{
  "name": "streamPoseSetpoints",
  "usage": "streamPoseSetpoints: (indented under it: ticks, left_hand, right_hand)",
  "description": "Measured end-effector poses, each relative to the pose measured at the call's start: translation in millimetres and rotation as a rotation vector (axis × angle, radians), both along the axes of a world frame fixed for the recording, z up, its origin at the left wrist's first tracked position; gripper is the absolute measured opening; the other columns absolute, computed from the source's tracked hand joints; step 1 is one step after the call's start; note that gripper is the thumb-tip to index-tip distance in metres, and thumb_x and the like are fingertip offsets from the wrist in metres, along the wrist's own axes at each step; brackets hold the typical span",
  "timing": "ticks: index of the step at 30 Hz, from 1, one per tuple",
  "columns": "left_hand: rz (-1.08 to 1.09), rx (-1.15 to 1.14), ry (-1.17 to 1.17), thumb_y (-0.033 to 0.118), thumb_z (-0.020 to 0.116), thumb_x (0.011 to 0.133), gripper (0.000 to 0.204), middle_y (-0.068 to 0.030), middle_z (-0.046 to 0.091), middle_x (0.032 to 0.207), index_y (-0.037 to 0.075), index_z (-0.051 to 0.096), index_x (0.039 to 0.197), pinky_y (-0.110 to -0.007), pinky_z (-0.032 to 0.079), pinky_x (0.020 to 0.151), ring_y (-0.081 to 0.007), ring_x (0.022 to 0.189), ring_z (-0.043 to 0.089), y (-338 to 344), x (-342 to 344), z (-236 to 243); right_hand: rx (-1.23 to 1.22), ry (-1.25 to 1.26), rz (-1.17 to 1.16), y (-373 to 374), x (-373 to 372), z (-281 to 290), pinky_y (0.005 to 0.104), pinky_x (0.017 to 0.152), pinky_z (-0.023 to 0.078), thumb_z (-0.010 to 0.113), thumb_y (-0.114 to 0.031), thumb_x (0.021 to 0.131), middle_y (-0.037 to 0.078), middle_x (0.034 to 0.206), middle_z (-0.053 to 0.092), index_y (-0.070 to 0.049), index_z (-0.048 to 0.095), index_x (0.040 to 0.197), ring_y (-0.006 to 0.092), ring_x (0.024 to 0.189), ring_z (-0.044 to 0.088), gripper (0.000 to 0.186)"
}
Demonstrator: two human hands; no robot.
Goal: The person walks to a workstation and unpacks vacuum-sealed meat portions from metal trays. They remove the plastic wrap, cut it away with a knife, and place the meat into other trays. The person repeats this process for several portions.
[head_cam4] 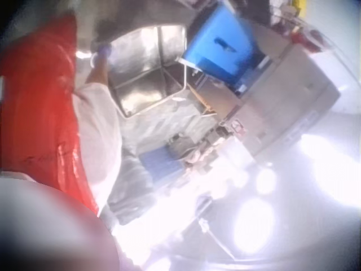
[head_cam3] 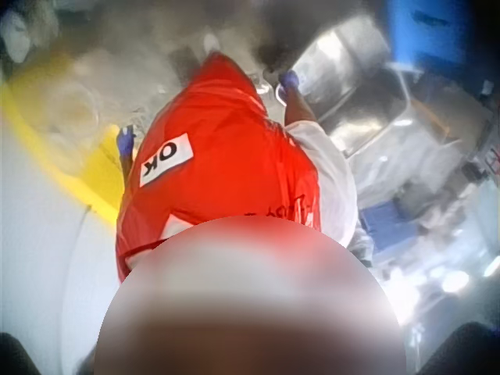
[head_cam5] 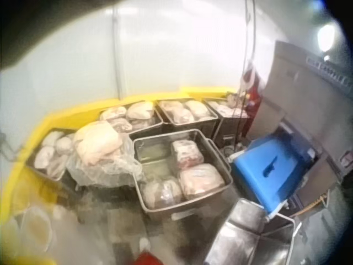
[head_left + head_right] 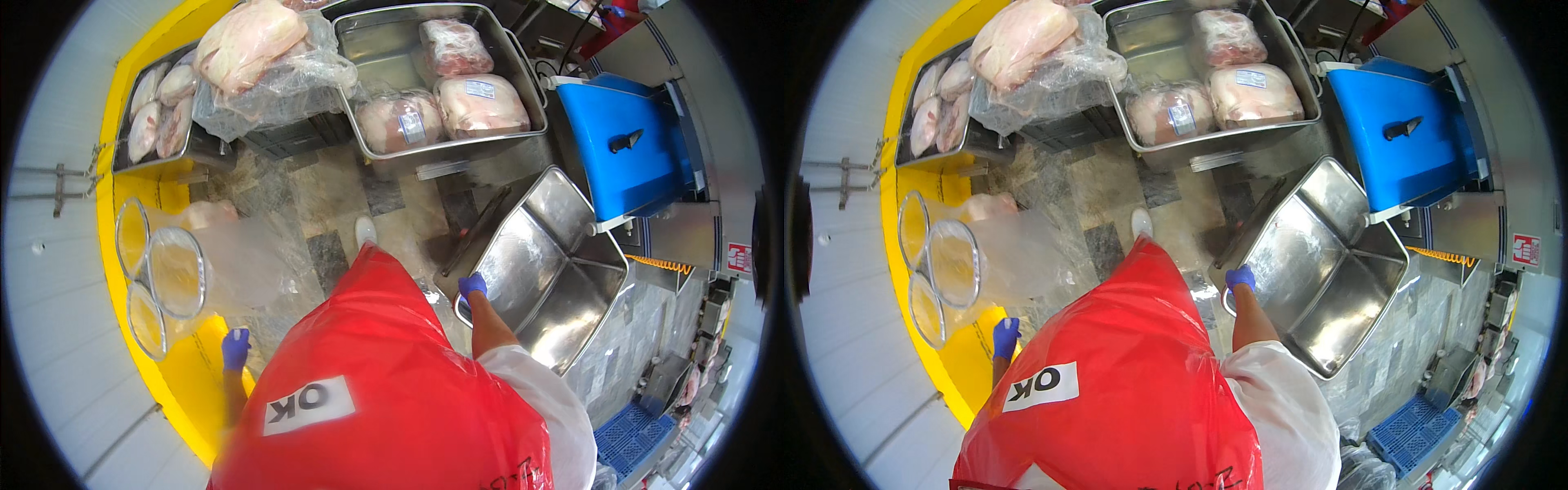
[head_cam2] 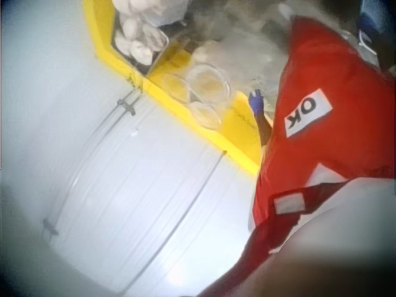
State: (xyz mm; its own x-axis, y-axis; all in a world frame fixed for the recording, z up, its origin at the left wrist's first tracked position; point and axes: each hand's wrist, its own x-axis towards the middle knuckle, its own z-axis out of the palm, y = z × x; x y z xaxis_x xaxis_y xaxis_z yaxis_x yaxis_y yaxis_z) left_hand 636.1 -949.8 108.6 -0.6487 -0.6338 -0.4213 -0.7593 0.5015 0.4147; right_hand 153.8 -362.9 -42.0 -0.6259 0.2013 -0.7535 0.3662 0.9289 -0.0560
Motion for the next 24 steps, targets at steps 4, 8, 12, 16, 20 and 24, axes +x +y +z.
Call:
streamPoseSetpoints:
  ticks: [4, 8, 12, 16, 20, 24]
  left_hand:
    - [0.380, 0.162, -0.065, 0.024, 0.065, 0.093, 0.022, -0.0149, 0.064, 0.069, 0.003, 0.067, 0.087, -0.040, 0.051, 0.058, -0.0299, 0.062, 0.065, -13, -78, 56]
    - [0.371, 0.107, -0.079, 0.027, 0.065, 0.092, 0.029, -0.0142, 0.063, 0.065, 0.000, 0.066, 0.083, -0.040, 0.051, 0.059, -0.0256, 0.059, 0.065, -49, -74, 58]
    - [0.069, -0.118, -0.034, 0.026, 0.066, 0.092, 0.029, -0.0111, 0.062, 0.063, -0.001, 0.066, 0.082, -0.039, 0.050, 0.058, -0.0217, 0.055, 0.063, -73, -72, 45]
    - [0.465, 0.055, 0.080, 0.026, 0.065, 0.094, 0.027, -0.0095, 0.059, 0.061, 0.001, 0.066, 0.082, -0.039, 0.048, 0.055, -0.0200, 0.053, 0.058, -95, -107, 42]
    - [0.541, 0.005, 0.133, 0.030, 0.066, 0.094, 0.028, -0.0080, 0.056, 0.062, 0.005, 0.064, 0.082, -0.039, 0.045, 0.053, -0.0184, 0.054, 0.053, -125, -101, 53]
    - [0.612, -0.098, 0.417, 0.033, 0.065, 0.096, 0.032, -0.0085, 0.066, 0.067, 0.004, 0.071, 0.086, -0.037, 0.048, 0.059, -0.0187, 0.060, 0.062, -206, -161, 62]
  right_hand:
    - [0.005, -0.028, -0.075, -59, -6, 23, 0.0449, 0.102, 0.051, 0.067, -0.036, 0.078, 0.030, 0.128, 0.063, 0.002, 0.065, 0.122, 0.0418, 0.122, 0.062, 0.058]
    - [-0.013, -0.062, -0.068, -110, -5, 32, 0.0459, 0.102, 0.051, 0.067, -0.034, 0.079, 0.029, 0.128, 0.064, 0.001, 0.066, 0.121, 0.0422, 0.122, 0.062, 0.054]
    - [-0.049, -0.098, -0.051, -137, -5, 18, 0.0464, 0.101, 0.051, 0.067, -0.036, 0.081, 0.030, 0.129, 0.063, 0.000, 0.065, 0.124, 0.0429, 0.123, 0.061, 0.057]
    - [-0.028, -0.060, -0.037, -135, 1, 2, 0.0470, 0.098, 0.052, 0.068, -0.035, 0.084, 0.027, 0.123, 0.067, -0.001, 0.065, 0.124, 0.0417, 0.117, 0.064, 0.053]
    - [-0.155, -0.187, 0.155, -117, 4, -66, 0.0451, 0.088, 0.054, 0.063, -0.030, 0.092, 0.019, 0.110, 0.073, -0.003, 0.067, 0.121, 0.0354, 0.104, 0.069, 0.040]
    - [-0.168, -0.234, 0.066, -140, 10, -25, 0.0430, 0.082, 0.054, 0.062, -0.030, 0.093, 0.018, 0.105, 0.073, -0.004, 0.067, 0.118, 0.0332, 0.097, 0.069, 0.036]
